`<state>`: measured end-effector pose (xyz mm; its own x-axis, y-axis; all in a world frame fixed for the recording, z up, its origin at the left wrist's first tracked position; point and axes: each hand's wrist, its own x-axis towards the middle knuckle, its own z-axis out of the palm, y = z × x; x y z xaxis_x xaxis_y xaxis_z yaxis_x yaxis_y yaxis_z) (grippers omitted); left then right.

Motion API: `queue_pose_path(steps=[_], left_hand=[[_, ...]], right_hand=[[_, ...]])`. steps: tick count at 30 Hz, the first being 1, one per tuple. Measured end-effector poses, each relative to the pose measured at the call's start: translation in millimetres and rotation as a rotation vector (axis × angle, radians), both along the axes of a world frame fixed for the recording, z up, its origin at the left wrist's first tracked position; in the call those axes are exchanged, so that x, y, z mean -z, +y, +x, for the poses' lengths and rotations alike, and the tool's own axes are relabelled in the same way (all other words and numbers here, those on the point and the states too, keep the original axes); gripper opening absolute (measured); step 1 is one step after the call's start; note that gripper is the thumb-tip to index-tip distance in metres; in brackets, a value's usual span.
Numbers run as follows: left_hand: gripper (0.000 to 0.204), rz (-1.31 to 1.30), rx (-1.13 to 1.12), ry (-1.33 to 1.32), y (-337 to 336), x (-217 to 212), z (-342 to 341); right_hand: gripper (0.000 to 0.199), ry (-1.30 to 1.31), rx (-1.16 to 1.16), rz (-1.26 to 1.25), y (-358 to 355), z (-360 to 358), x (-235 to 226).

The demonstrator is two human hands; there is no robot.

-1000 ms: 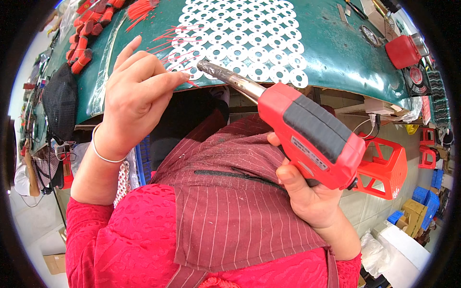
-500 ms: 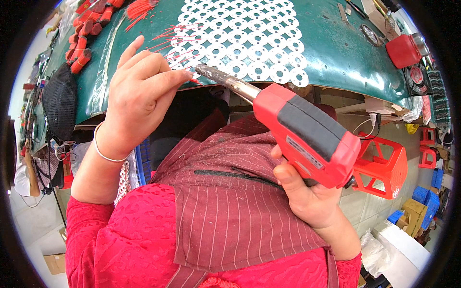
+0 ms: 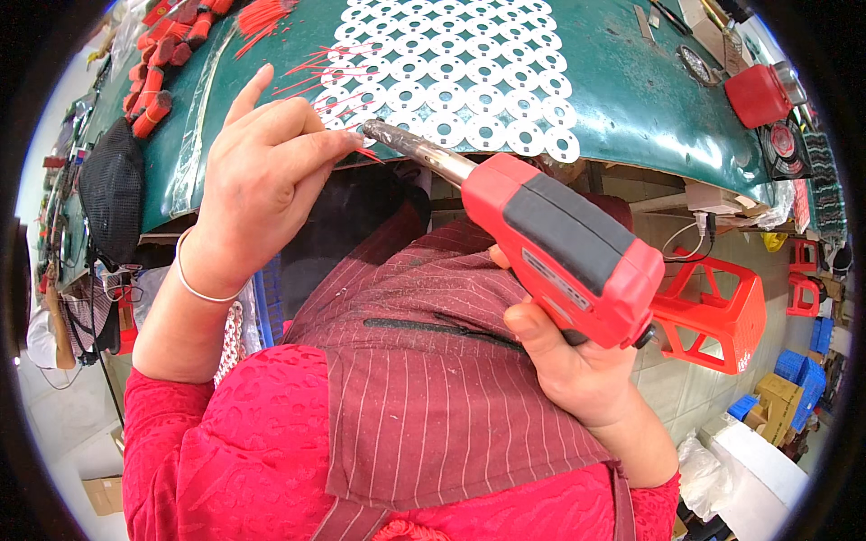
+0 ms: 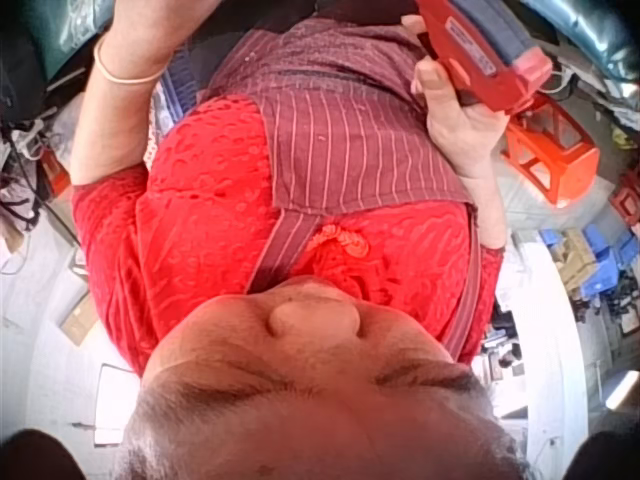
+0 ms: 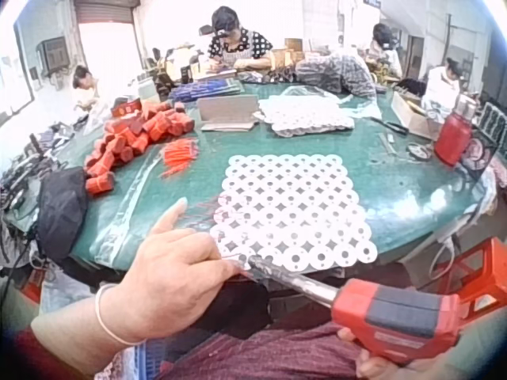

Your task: The person solders red wires to a grid of circular LED light components using a soldering iron.

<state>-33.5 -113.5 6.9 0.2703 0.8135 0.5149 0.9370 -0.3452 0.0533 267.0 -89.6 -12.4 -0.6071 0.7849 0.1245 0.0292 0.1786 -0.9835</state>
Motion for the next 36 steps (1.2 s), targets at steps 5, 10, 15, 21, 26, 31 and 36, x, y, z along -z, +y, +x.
queue_pose_path(steps=[5, 10, 15, 21, 26, 31, 36], left_hand=[[0.011, -0.012, 0.001, 0.015, 0.8, -1.9, 0.5], [0.011, -0.019, -0.005, 0.024, 0.8, -1.1, -0.1], [0.012, -0.025, -0.006, 0.023, 0.2, -1.0, -0.7], [0.013, -0.029, -0.001, 0.012, 0.9, -0.6, -0.7], [0.012, -0.026, -0.005, 0.022, 1.7, -1.3, -0.7], [0.010, -0.017, -0.007, 0.003, 1.5, -1.8, -0.2], [0.012, 0.042, 0.001, -0.017, 2.3, -3.8, 0.0]], right_hand=[[0.054, 0.007, -0.004, -0.002, 0.0, -0.7, -1.2], [0.048, -0.052, 0.017, 0.043, 0.5, -0.8, -1.4], [0.038, -0.057, -0.067, -0.095, 2.7, 11.0, -3.3], [0.049, 0.010, 0.026, 0.032, 0.6, -3.3, -3.1], [0.052, 0.011, 0.017, 0.025, 3.5, -0.9, -2.8], [0.051, 0.027, 0.044, 0.003, 1.3, -0.2, -2.0], [0.050, 0.080, 0.130, -0.077, 0.9, -0.3, -4.0]])
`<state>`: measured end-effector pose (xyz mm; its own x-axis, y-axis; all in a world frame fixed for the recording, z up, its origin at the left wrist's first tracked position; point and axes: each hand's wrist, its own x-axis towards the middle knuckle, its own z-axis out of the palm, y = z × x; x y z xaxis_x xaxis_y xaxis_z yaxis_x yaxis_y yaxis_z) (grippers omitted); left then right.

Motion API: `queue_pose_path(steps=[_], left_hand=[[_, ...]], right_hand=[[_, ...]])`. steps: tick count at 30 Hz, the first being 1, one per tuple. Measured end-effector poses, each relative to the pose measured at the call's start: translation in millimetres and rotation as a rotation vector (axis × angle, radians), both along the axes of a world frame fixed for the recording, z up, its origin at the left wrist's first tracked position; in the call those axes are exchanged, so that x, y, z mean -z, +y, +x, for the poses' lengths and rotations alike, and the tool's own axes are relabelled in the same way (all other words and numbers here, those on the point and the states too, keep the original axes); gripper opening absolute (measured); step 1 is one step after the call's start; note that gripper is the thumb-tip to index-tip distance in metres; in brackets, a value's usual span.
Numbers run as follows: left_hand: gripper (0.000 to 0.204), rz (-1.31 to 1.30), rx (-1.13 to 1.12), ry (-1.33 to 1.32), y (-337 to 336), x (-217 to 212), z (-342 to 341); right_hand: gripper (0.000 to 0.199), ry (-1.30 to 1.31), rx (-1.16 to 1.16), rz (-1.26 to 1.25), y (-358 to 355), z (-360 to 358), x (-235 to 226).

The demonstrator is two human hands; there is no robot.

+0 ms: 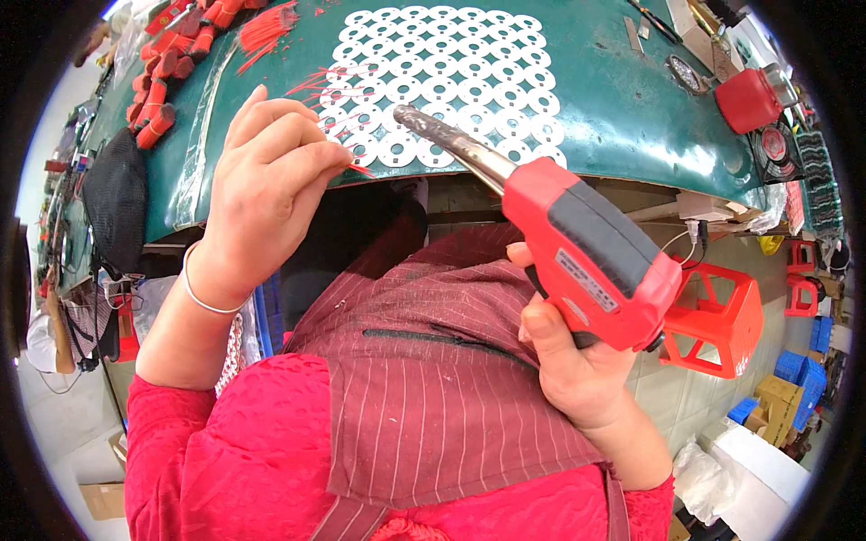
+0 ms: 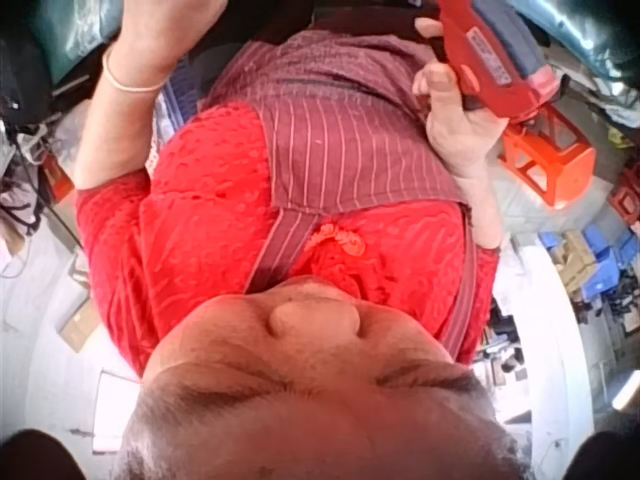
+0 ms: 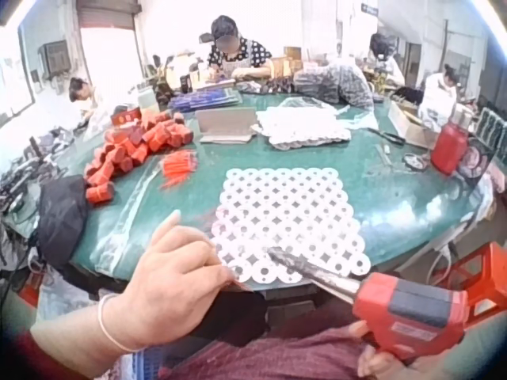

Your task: The person solders red wires to a grid of circular LED light components using a soldering iron.

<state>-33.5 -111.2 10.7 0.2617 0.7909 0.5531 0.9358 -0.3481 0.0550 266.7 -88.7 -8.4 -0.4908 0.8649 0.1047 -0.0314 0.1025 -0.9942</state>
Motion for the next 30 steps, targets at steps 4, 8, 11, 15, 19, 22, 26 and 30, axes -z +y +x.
queue_pose_path(steps=[4, 8, 11, 15, 19, 22, 26, 30], left_hand=[[0.015, 0.024, 0.004, -0.058, 1.1, -11.2, 1.4], [0.015, 0.085, 0.030, -0.087, 8.5, -15.6, -1.6], [0.013, 0.114, 0.018, -0.059, 20.6, -19.7, -3.8], [0.012, 0.133, 0.024, 0.010, 44.8, -27.5, -13.1], [0.010, 0.092, 0.033, 0.095, 65.1, -39.7, -8.6], [0.010, 0.077, 0.050, 0.085, 73.1, -35.2, -12.5], [0.009, 0.065, 0.047, 0.014, 69.5, -15.4, -23.5], [0.009, 0.016, 0.009, -0.022, 54.5, -15.6, -32.2]], right_hand=[[0.051, 0.047, 0.101, -0.068, 1.6, 1.1, -4.1], [0.052, 0.084, 0.108, -0.055, 5.4, 4.4, -5.9], [0.051, 0.074, 0.109, -0.076, 8.5, 4.2, -5.8], [0.047, 0.085, 0.108, 0.012, 19.3, -3.0, -5.5], [0.046, 0.067, 0.110, 0.073, 31.7, -11.2, -11.0], [0.047, 0.074, 0.115, 0.081, 31.8, -15.8, -11.4], [0.046, 0.028, 0.097, 0.069, 31.8, -16.7, -10.8], [0.047, 0.019, 0.084, 0.017, 31.7, -14.8, -9.5]])
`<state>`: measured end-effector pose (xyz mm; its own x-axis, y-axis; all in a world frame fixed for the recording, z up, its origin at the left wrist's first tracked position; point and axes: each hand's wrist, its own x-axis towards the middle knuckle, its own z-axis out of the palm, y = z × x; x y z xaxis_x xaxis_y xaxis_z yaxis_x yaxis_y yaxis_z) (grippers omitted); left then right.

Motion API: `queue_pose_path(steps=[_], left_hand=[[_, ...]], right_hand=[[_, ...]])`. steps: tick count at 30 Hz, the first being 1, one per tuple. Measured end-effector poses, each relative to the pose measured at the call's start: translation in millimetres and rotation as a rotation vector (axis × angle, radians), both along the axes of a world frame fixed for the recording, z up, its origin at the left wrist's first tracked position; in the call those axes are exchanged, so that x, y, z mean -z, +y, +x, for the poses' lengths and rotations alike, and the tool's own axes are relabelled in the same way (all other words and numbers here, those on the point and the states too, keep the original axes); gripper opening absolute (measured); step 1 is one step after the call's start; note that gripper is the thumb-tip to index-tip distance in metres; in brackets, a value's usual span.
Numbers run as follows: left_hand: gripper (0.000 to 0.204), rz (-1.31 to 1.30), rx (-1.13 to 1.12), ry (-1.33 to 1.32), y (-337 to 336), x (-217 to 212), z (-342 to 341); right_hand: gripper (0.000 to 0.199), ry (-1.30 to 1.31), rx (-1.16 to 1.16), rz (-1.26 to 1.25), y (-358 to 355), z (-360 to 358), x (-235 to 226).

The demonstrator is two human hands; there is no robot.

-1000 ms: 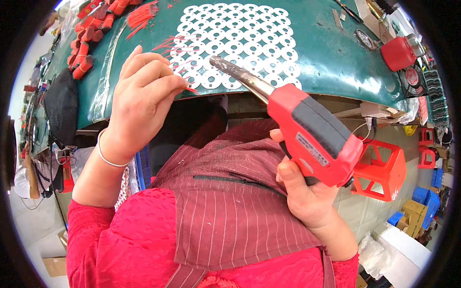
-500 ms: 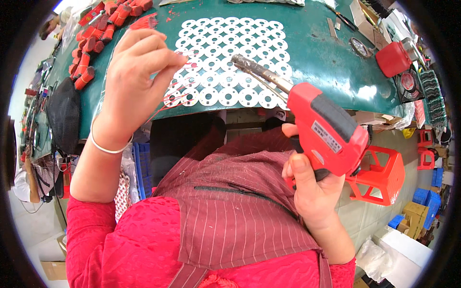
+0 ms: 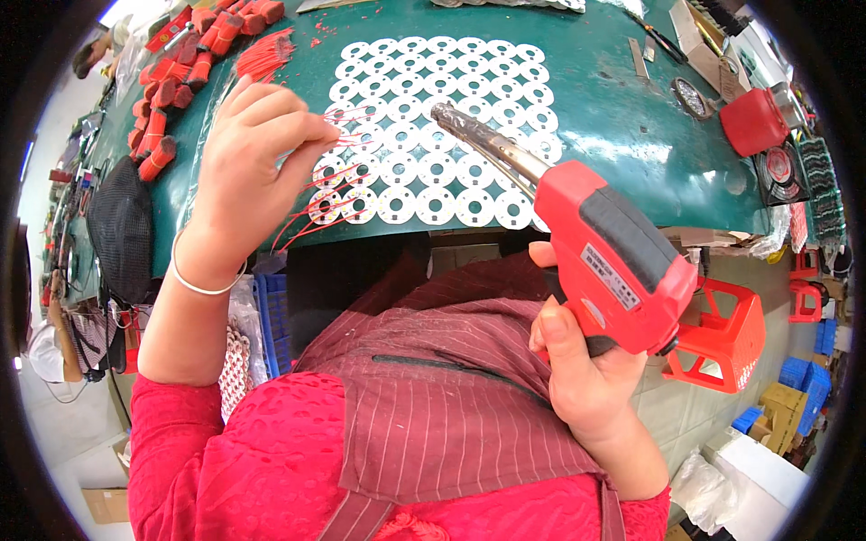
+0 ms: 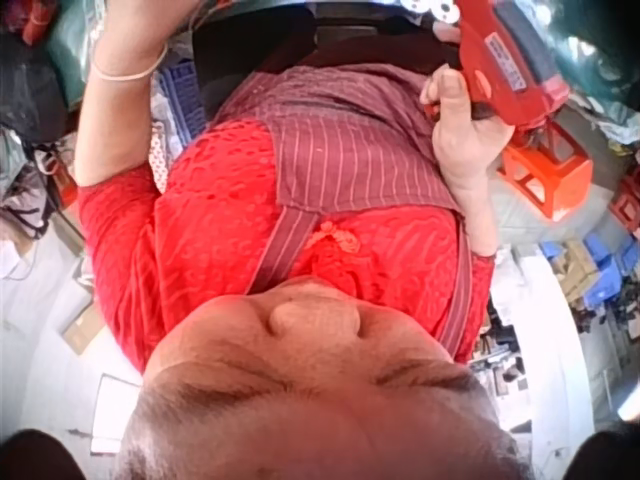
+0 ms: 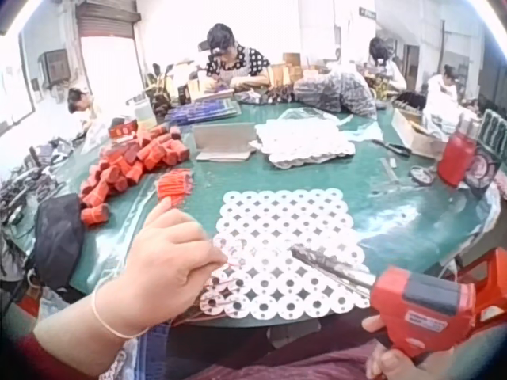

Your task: The person solders red wires to a grid of circular LED light components using a soldering iron.

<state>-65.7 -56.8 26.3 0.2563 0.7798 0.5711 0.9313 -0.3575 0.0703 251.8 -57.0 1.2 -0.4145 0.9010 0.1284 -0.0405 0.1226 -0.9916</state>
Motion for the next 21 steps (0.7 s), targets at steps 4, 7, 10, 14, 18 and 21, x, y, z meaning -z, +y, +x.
queue_pose_path(steps=[4, 7, 10, 14, 18, 21], left_hand=[[0.010, -0.064, -0.056, -0.013, -15.7, -4.1, -4.0], [0.010, -0.016, -0.028, -0.010, -20.2, -7.1, -5.2], [0.010, -0.001, -0.027, 0.008, -21.3, -10.7, -5.7], [0.011, 0.063, -0.036, 0.051, -12.0, -15.3, -3.2], [0.011, 0.107, -0.027, 0.077, -7.3, -23.0, -3.7], [0.010, 0.119, 0.015, 0.108, 8.7, -22.5, -1.9]], right_hand=[[0.050, 0.002, -0.023, -0.030, 0.4, 1.2, 1.9], [0.053, 0.003, -0.031, 0.039, 1.0, -0.3, 6.6], [0.054, -0.054, -0.047, 0.098, 3.9, 3.2, 8.8], [0.052, -0.052, -0.023, 0.099, 4.3, 0.9, 8.2], [0.046, -0.093, 0.021, 0.086, 0.5, -5.0, -1.1], [0.044, -0.088, 0.050, 0.069, 4.6, -7.6, -4.6]])
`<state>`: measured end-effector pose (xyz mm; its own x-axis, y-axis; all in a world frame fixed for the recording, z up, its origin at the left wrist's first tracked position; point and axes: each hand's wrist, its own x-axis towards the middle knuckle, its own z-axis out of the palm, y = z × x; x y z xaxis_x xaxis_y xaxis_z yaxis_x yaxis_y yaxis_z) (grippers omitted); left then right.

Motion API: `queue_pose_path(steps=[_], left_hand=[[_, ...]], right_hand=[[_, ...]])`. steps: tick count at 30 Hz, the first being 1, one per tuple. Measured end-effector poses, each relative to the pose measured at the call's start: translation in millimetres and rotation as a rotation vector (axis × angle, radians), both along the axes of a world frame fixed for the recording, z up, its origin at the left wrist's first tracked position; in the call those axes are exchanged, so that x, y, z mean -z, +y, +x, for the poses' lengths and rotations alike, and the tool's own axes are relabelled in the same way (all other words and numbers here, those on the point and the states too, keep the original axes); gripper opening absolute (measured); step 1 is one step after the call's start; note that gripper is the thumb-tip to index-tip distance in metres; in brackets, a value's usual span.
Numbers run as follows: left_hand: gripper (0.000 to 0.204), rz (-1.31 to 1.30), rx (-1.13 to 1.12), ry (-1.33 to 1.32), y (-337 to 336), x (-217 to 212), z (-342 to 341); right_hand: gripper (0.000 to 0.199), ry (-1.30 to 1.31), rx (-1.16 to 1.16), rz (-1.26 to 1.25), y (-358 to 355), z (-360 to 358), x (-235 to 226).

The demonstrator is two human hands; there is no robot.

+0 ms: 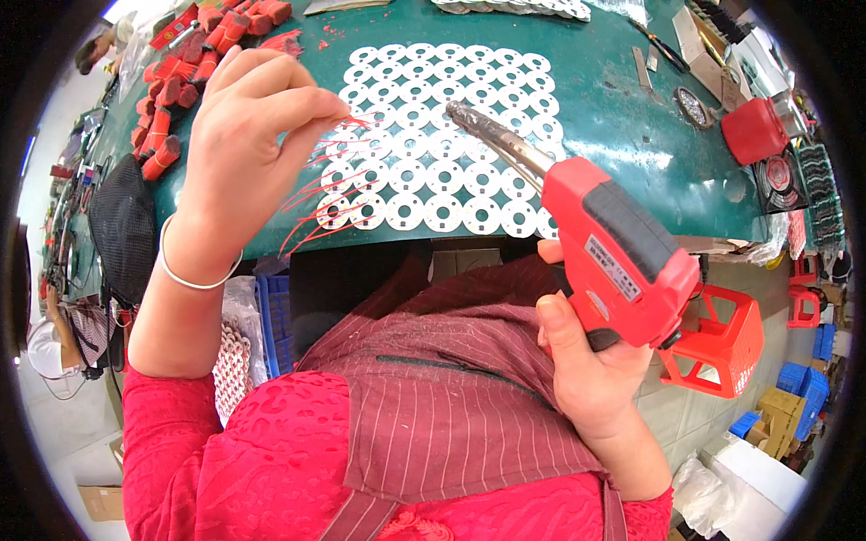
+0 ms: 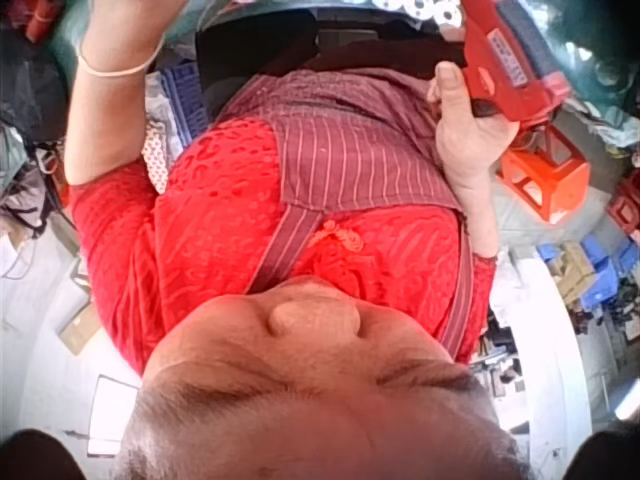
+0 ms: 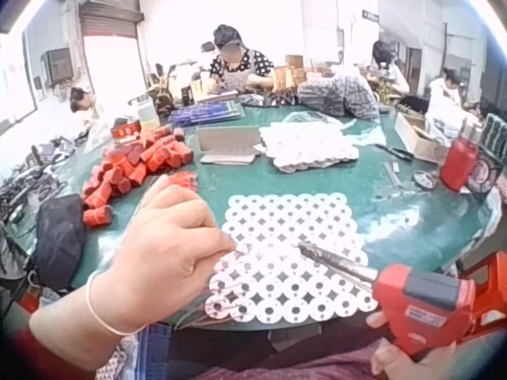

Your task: The person solders red wires to a grid of circular LED light components using a soldering iron.

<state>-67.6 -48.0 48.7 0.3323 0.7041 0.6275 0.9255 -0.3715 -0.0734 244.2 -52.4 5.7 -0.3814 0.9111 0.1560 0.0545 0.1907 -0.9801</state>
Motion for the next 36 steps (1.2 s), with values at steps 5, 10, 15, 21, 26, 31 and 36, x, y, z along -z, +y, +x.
queue_pose_path(steps=[5, 10, 15, 21, 26, 31, 36], left_hand=[[0.005, -0.068, 0.022, 0.042, 23.0, -5.2, 18.1], [0.005, -0.112, -0.018, 0.014, 35.8, 19.5, 10.5], [0.005, -0.137, 0.006, -0.070, 38.3, 35.5, 3.4], [0.012, -0.162, 0.055, -0.157, 41.1, 37.2, 2.8], [0.012, -0.167, 0.060, -0.176, 41.6, 40.5, 4.0], [0.012, -0.160, 0.050, -0.176, 42.2, 45.4, 4.0], [0.010, -0.183, 0.011, -0.170, 41.4, 48.2, 4.2]], right_hand=[[0.047, 0.095, 0.062, -0.024, 13.2, -5.3, -6.3], [0.043, 0.138, 0.049, -0.057, 25.8, -13.5, -11.5], [0.042, 0.122, 0.043, -0.053, 24.5, -17.7, -2.5], [0.038, -0.025, -0.047, 0.041, 21.6, -16.7, 2.2], [0.041, -0.061, -0.096, 0.068, 22.7, -17.9, 4.4], [0.042, -0.058, -0.111, 0.074, 23.0, -20.2, 8.1], [0.043, -0.108, -0.167, 0.188, 26.2, -19.6, 10.3]])
